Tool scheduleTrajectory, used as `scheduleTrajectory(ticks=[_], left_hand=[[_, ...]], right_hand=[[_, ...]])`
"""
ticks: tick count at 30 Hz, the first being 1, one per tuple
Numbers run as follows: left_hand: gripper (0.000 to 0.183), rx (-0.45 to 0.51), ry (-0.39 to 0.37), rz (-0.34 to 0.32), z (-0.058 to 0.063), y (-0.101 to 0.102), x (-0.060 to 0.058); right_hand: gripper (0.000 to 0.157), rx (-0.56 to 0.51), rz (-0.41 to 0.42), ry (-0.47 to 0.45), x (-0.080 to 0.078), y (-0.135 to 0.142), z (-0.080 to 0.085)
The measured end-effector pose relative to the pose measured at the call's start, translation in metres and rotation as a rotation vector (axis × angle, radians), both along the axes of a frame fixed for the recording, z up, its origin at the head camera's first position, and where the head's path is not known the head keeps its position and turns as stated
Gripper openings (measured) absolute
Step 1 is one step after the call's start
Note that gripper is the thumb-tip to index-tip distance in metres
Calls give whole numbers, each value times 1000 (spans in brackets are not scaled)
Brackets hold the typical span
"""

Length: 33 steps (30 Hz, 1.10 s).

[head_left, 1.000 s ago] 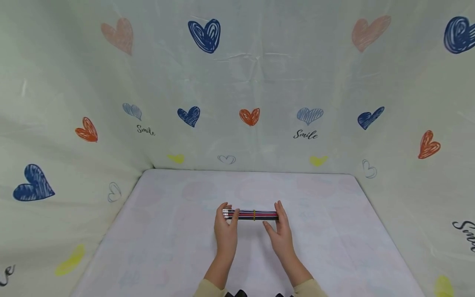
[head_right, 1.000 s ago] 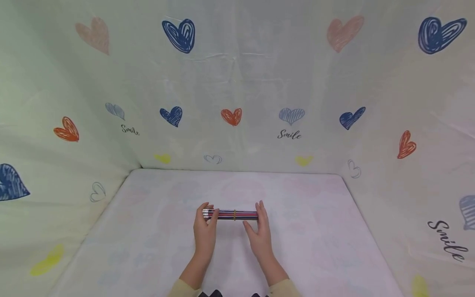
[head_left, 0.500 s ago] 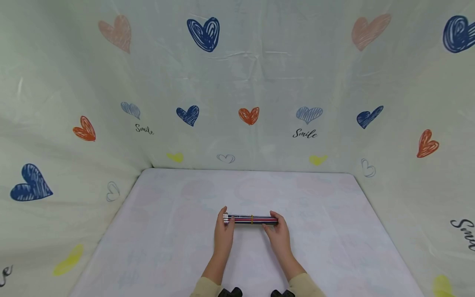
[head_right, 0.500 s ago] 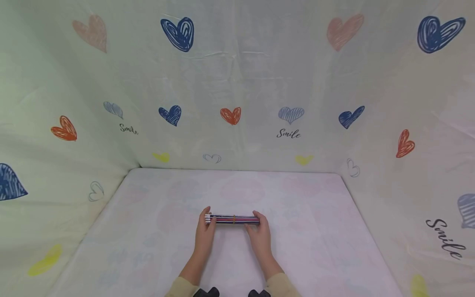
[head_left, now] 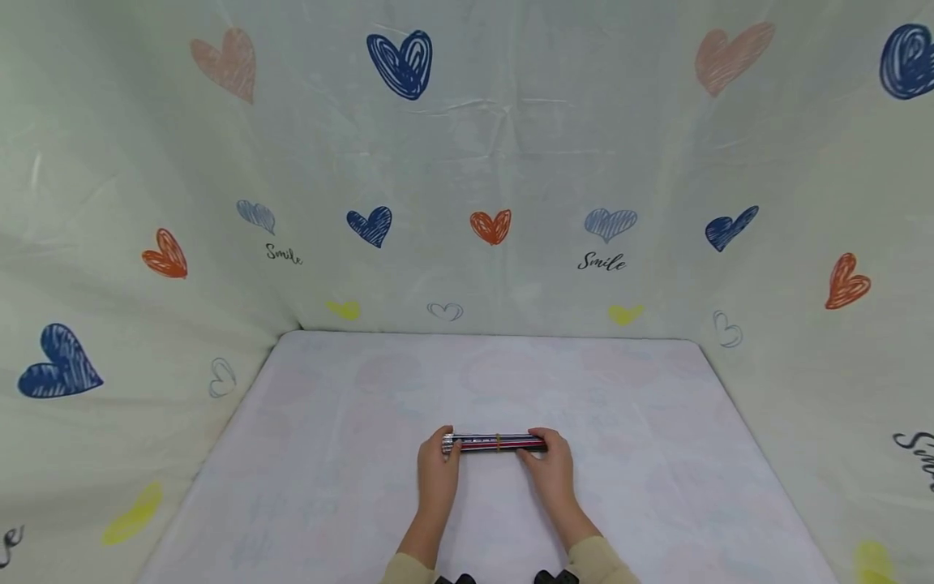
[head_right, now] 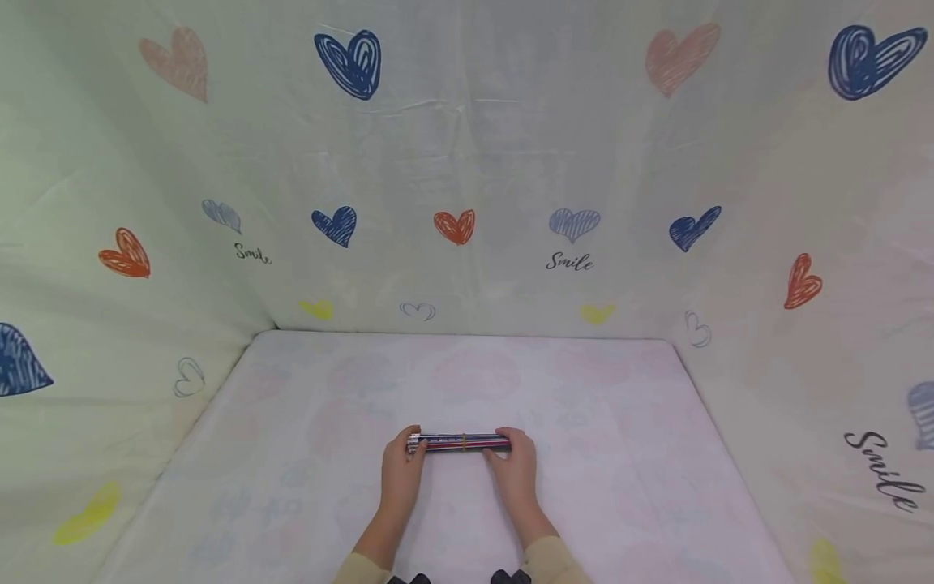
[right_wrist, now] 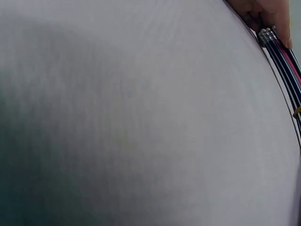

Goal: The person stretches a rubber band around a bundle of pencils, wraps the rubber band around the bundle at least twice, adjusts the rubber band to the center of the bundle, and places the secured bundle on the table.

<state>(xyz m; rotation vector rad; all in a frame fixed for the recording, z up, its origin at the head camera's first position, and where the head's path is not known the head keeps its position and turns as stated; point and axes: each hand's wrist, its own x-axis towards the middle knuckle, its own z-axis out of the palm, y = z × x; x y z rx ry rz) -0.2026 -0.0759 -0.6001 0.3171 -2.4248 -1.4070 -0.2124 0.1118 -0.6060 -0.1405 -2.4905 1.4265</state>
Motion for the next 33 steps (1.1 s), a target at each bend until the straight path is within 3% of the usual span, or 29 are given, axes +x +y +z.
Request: scheduleTrajectory(ticks=[9,17,26,33], left_hand=[[28,-107,49,7,-2,-1,3],[37,-122,78,11,-4,-2,3],[45,-112,38,3,-3,-3,3],[52,-75,-8,-17,-1,-6,4]], right_hand=[[40,6,16,1,1,4,0],[44,9,37,-45,0,5,-2],[48,22,90,7,-1,8,-4],[52,6,134,-34,-1,14,-6]])
